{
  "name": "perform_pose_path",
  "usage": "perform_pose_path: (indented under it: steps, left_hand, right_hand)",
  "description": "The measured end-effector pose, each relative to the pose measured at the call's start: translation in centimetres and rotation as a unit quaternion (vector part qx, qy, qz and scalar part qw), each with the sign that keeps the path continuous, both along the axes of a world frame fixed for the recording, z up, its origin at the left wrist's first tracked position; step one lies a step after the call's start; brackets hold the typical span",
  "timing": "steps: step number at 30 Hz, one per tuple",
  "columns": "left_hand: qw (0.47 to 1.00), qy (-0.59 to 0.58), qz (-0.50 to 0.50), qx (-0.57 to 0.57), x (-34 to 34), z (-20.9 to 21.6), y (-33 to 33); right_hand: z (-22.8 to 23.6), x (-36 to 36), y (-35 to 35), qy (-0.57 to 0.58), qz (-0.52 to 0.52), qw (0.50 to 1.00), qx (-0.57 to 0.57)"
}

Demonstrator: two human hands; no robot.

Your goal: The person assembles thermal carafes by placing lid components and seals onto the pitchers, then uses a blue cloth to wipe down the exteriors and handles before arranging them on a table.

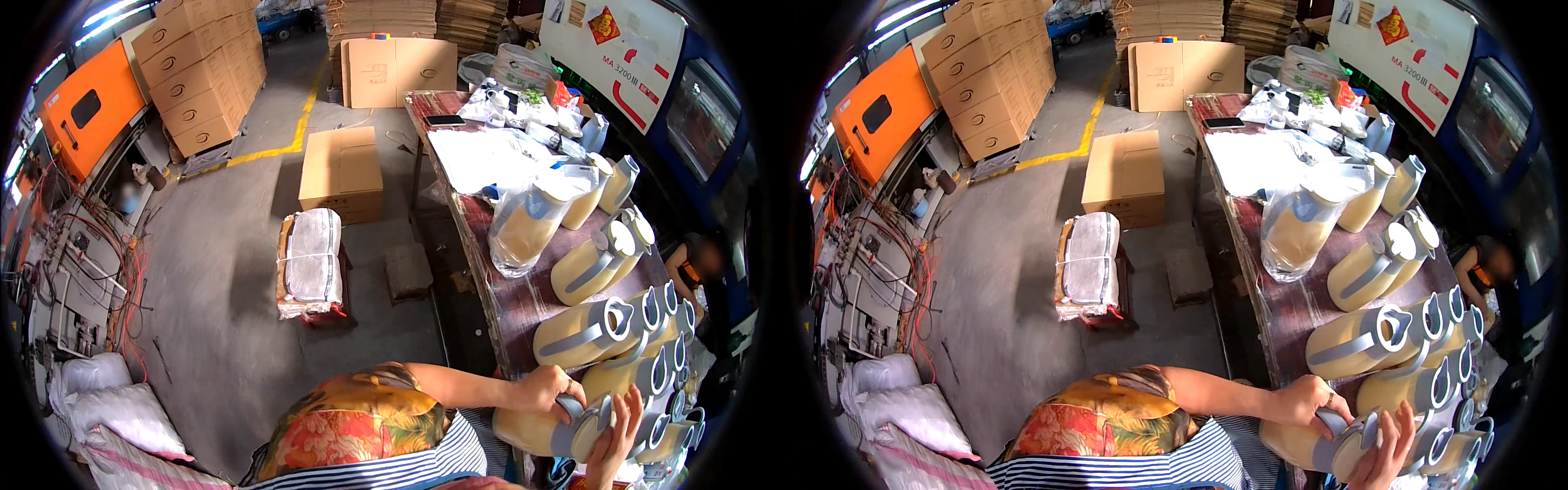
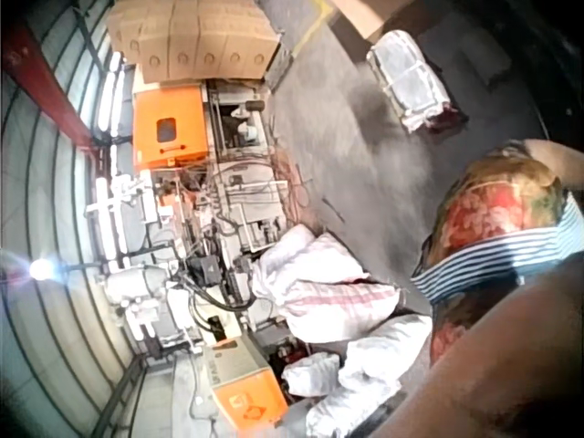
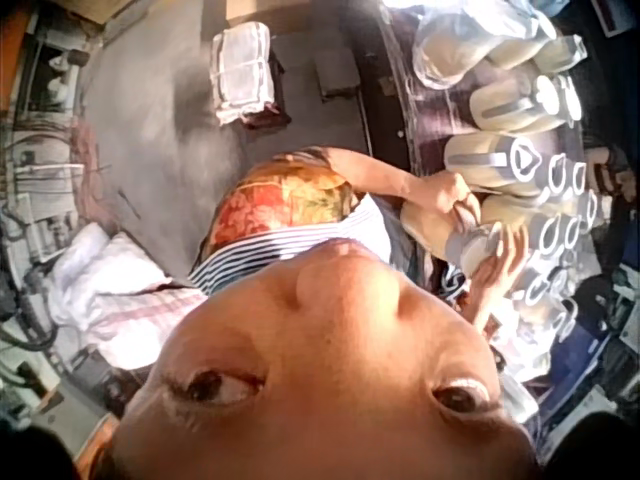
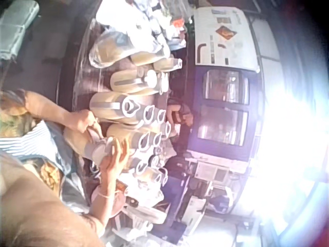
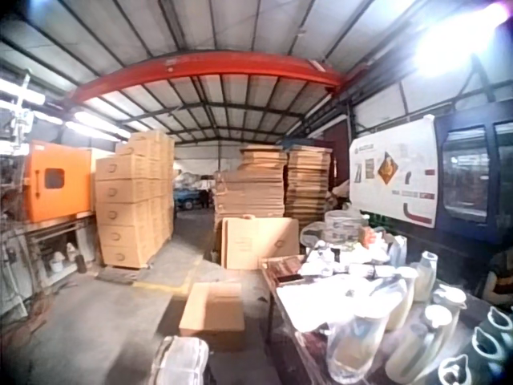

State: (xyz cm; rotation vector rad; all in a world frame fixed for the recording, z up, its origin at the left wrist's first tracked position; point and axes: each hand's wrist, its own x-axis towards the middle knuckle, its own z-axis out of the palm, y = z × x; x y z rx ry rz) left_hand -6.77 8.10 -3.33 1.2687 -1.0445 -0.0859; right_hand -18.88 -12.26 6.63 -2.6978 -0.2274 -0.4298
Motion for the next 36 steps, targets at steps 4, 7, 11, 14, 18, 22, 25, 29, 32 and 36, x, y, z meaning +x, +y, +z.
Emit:
perform_pose_path:
  steps: [4,7,11,14,18,22,25,29,32,36]
  left_hand:
    - [0.999,-0.046,-0.016,0.011,1.1,0.7,-0.2]
    - [0.995,-0.069,-0.064,-0.024,1.3,1.0,-0.7]
    - [0.991,-0.086,-0.1,-0.027,0.1,1.6,-1.1]
    - [0.99,-0.138,-0.008,0.015,-1.3,2.8,-1.0]
    - [0.991,-0.121,0.007,0.051,-2.1,4.2,-0.4]
    - [0.994,-0.079,-0.058,0.052,-1.1,3.9,0.0]
    - [0.987,-0.072,-0.122,0.072,-1.2,3.5,-0.2]
    - [0.982,-0.052,-0.172,0.054,-1.8,4.8,-0.5]
    - [0.986,-0.085,-0.133,0.055,-3.0,6.4,-1.1]
    - [0.977,-0.193,0.077,0.056,-5.8,6.7,-2.0]
  right_hand:
    - [2.7,-0.6,2.8,0.011,0.123,0.988,-0.088]
    - [4.1,-1.4,3.6,0.024,0.184,0.98,-0.078]
    - [3.4,-2.9,3.1,0.002,0.258,0.962,-0.089]
    - [2.0,-4.2,2.4,-0.03,0.13,0.988,-0.078]
    - [1.6,-5.3,1.9,-0.019,0.062,0.998,-0.015]
    - [2.2,-5.6,1.9,-0.125,0.113,0.984,0.06]
    - [2.2,-6.6,1.6,-0.042,0.113,0.993,0.005]
    - [1.7,-7.0,1.5,-0.092,0.154,0.982,-0.062]
    - [0.7,-6.6,1.6,-0.099,0.136,0.986,-0.019]
    - [-1.0,-6.2,2.6,-0.041,-0.176,0.92,0.346]
